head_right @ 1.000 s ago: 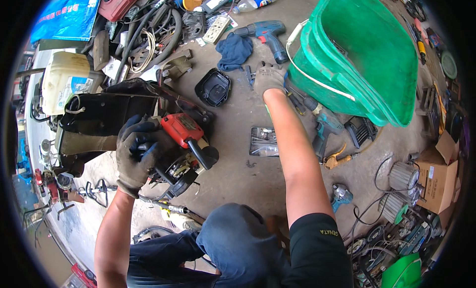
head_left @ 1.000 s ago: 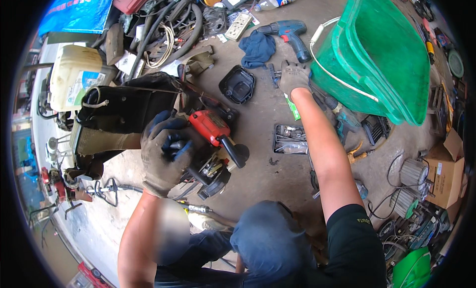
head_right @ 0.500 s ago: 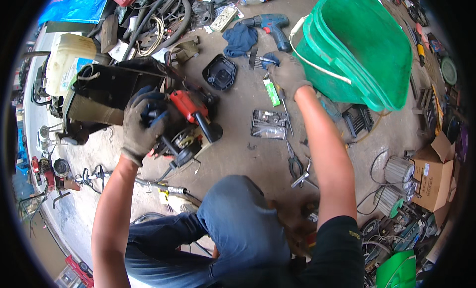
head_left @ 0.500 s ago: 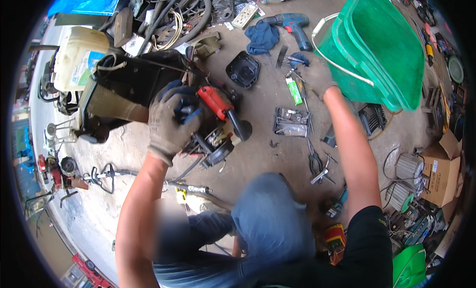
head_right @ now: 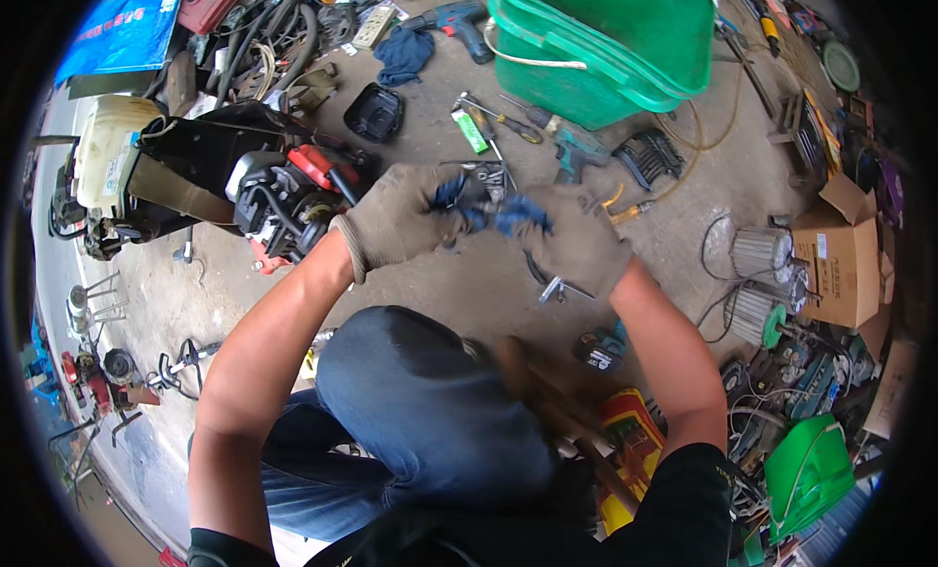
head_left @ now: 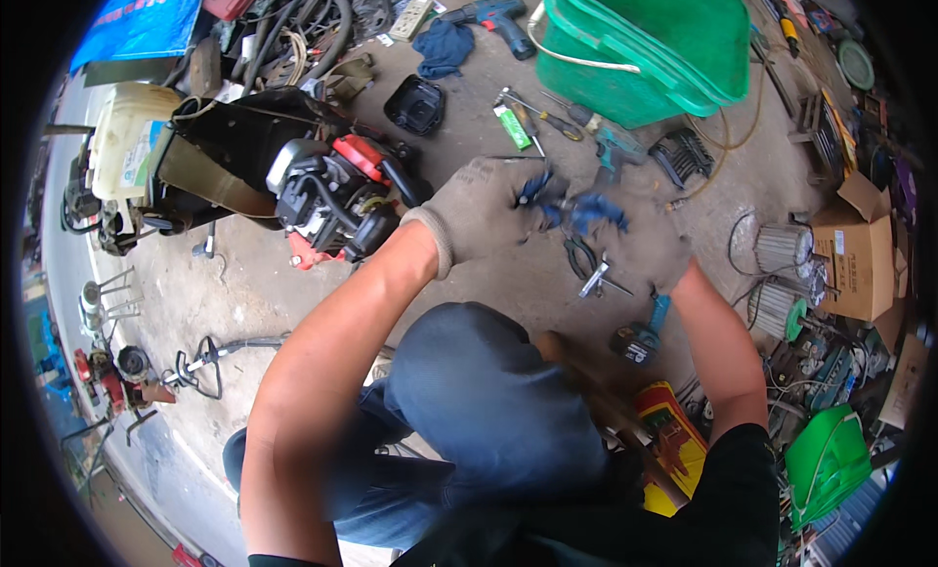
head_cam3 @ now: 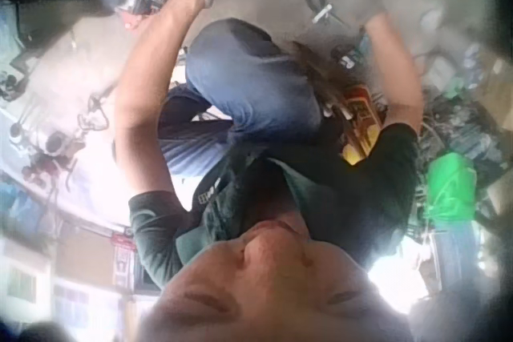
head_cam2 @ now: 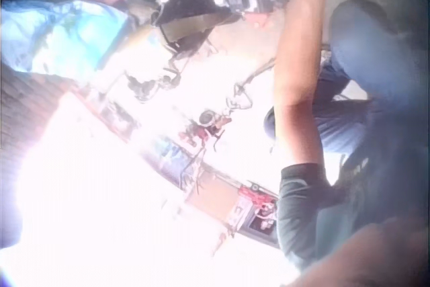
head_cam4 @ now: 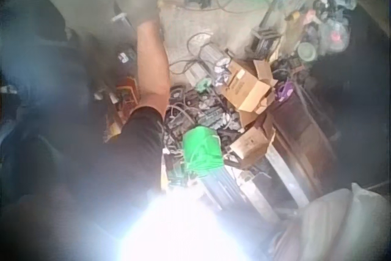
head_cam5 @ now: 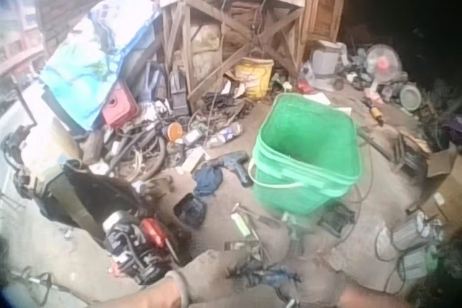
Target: The person works on a small engine mounted on a string trimmer, using a cordless impact driver to remove and install bolts. They also handle wires and small parts with gloved hands, then stand and move the trimmer aside.
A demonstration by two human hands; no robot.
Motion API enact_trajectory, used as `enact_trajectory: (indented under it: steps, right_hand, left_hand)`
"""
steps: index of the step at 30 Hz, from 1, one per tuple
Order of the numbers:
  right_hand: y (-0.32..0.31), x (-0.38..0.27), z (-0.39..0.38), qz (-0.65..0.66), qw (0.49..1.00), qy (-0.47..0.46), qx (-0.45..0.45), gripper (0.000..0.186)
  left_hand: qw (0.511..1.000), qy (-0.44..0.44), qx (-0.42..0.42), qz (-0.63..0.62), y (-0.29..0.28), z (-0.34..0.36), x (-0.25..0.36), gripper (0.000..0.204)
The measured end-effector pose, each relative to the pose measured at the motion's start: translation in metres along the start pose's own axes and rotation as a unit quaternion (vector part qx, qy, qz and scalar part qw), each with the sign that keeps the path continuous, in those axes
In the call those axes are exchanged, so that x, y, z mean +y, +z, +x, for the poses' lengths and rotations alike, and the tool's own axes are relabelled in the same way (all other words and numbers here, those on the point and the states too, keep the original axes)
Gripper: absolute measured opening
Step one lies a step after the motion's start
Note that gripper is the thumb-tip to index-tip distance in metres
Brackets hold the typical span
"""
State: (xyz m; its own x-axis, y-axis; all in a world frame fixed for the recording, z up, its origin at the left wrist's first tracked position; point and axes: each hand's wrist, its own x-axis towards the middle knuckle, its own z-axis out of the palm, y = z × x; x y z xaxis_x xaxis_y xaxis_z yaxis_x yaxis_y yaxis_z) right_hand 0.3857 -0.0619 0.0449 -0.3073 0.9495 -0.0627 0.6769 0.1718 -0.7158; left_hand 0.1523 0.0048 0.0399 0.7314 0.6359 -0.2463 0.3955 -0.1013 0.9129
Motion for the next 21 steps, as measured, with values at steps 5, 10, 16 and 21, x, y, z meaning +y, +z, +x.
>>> enact_trajectory:
  steps: [5, 10, 16, 21]
  right_hand:
    - [0.033, 0.04, -0.052, -0.017, 0.992, 0.08, -0.096, 0.026]
    - [0.035, 0.144, -0.141, 0.01, 0.961, 0.271, 0.055, 0.024]
    - [0.066, 0.141, -0.148, 0.173, 0.92, 0.352, -0.019, 0.018]
    - [0.094, 0.098, -0.103, 0.273, 0.902, 0.321, -0.094, 0.016]
  left_hand:
    - [0.987, -0.072, -0.026, -0.144, 0.06, -0.007, -0.057, 0.022]
    - [0.932, -0.238, -0.042, -0.271, 0.099, -0.017, -0.15, 0.024]
    - [0.982, 0.018, 0.168, 0.081, 0.167, 0.007, -0.174, 0.037]
    - [0.98, -0.1, -0.154, -0.074, 0.158, 0.018, -0.136, 0.039]
